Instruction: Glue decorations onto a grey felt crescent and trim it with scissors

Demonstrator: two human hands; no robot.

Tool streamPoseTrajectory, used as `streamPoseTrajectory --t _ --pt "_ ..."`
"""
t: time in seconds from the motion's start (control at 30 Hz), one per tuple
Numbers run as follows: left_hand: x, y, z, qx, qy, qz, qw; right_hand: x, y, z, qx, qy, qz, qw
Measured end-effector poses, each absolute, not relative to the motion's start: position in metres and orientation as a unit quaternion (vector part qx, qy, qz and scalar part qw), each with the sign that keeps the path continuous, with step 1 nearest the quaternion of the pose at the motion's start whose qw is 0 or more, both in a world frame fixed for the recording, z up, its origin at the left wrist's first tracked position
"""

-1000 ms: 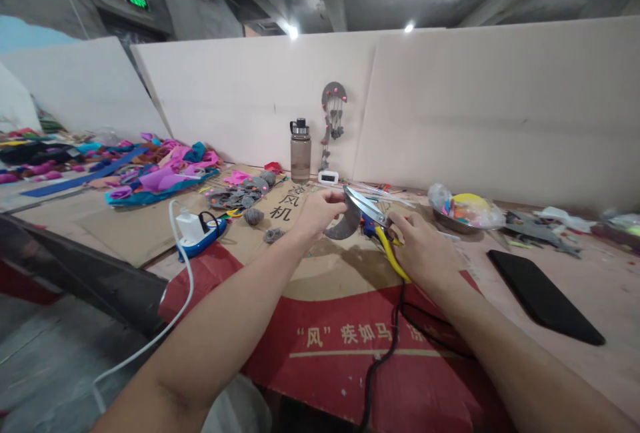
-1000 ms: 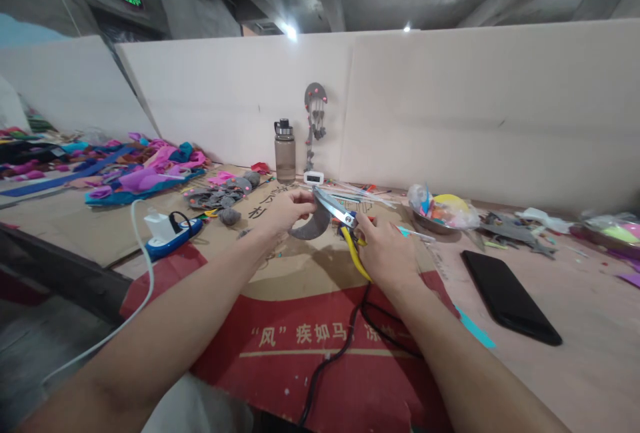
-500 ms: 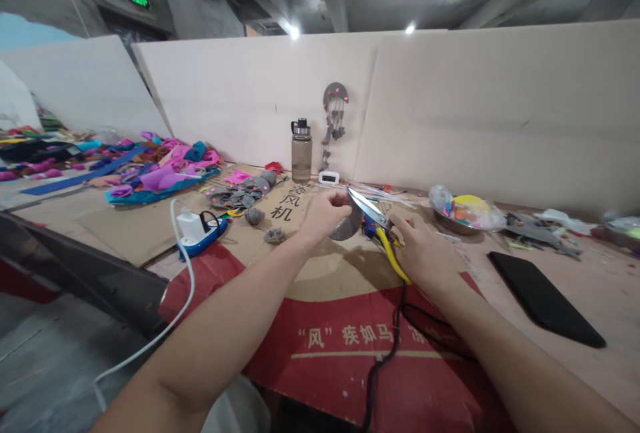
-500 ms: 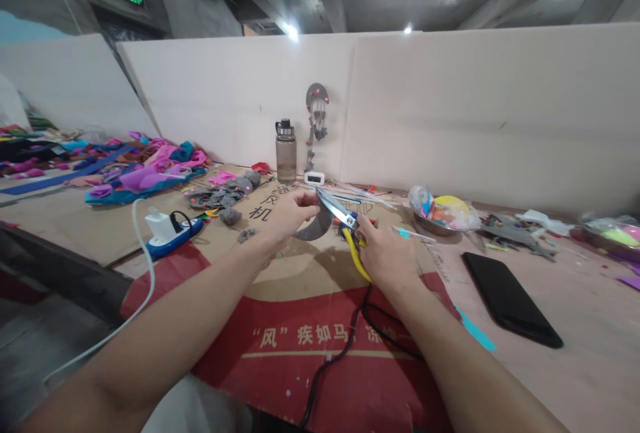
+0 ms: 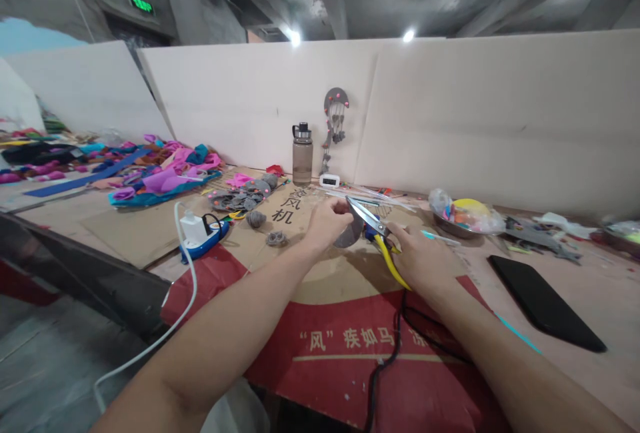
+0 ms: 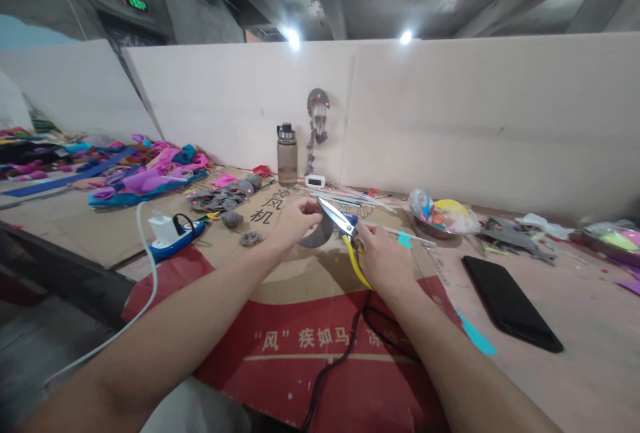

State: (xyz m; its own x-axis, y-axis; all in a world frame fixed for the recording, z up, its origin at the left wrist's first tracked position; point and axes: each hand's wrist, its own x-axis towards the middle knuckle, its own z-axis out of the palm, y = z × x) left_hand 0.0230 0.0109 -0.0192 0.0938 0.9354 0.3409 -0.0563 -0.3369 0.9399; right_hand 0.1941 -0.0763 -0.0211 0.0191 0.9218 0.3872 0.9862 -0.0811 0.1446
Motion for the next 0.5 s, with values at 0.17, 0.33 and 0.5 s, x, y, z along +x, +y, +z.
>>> streamPoseTrajectory --t 0.17,0.33,0.5 --pt "0.0257 0.0139 -0.0252 0.527 0.385 0.544 0.527 0.1934 -0.0754 -0.0235 -0.702 -0.689 -0.161 0.083" --pt "0.0247 0.0178 -0.0256 0.499 0.384 0.542 0.557 0.1916 -0.0741 -0.0237 -0.704 -0.69 -0.128 0.113" --pt "0.0239 0.0168 -0.0239 0.51 0.382 0.545 0.545 0.1938 -0.0744 -0.0215 -0.713 -0.673 -0.148 0.131"
